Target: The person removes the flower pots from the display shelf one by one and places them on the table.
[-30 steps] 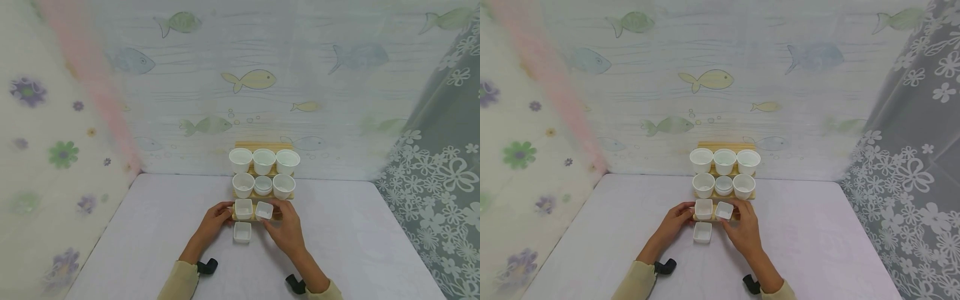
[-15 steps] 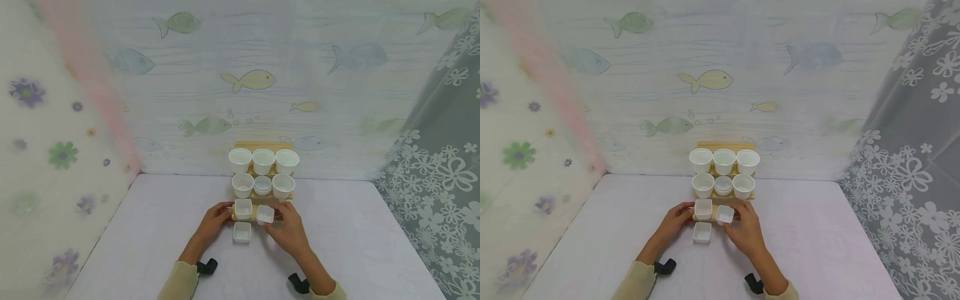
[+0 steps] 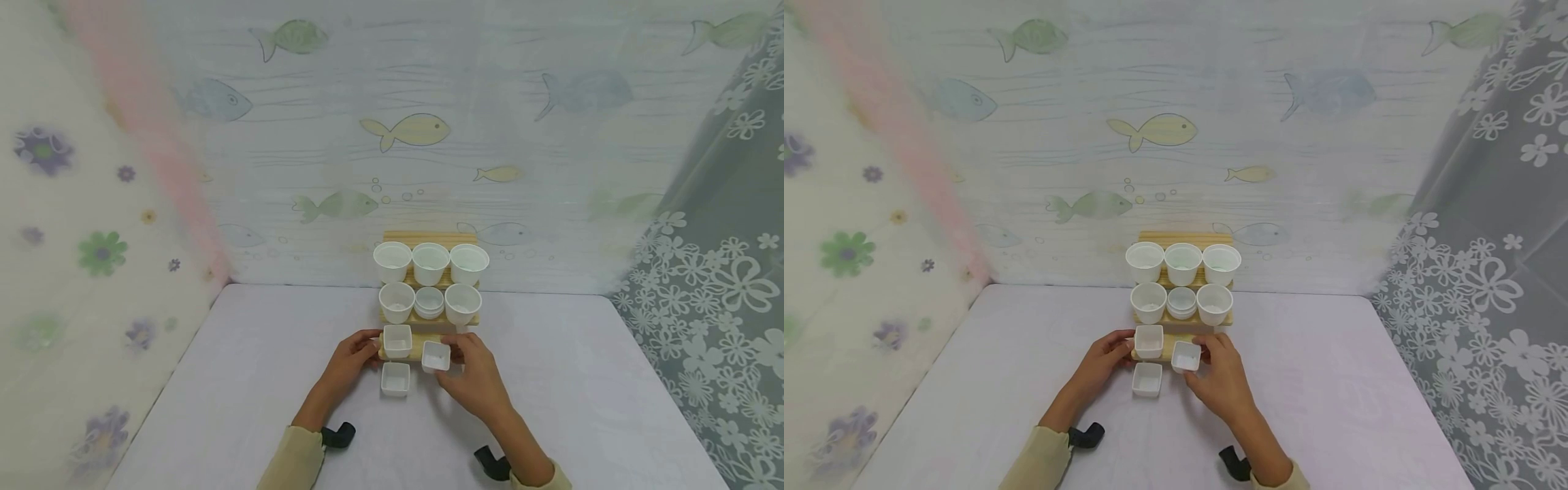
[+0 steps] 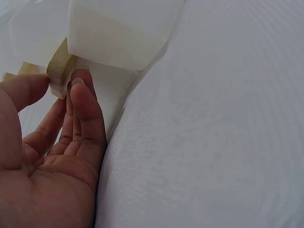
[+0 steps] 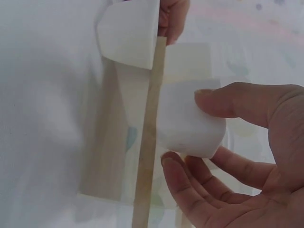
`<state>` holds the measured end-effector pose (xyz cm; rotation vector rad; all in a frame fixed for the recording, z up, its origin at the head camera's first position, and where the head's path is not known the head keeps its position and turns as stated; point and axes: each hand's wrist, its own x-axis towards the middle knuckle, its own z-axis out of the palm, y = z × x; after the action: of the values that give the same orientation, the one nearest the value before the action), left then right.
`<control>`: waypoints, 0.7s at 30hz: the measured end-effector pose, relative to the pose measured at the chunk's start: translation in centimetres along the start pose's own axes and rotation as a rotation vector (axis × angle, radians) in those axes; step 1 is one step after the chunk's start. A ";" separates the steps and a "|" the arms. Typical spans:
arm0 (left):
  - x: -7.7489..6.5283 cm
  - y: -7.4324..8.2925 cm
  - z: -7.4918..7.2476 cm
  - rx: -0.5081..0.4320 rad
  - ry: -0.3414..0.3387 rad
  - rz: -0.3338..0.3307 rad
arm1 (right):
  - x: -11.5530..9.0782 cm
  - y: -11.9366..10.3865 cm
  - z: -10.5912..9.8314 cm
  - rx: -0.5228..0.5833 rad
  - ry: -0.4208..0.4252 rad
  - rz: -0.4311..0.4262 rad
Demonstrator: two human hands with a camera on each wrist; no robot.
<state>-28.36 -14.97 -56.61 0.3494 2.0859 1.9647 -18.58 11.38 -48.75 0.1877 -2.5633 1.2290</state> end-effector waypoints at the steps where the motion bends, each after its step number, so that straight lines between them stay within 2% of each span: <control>1: 0.0 0.0 0.0 0.001 0.001 -0.001 | 0.0 0.0 0.0 0.001 -0.004 0.003; 21: 0.1 -0.1 0.0 -0.004 -0.002 0.002 | -0.6 -0.1 -0.2 -0.010 -0.076 -0.009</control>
<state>-28.49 -14.98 -56.68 0.3524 2.0814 1.9680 -17.97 11.52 -48.72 0.2475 -2.6300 1.2278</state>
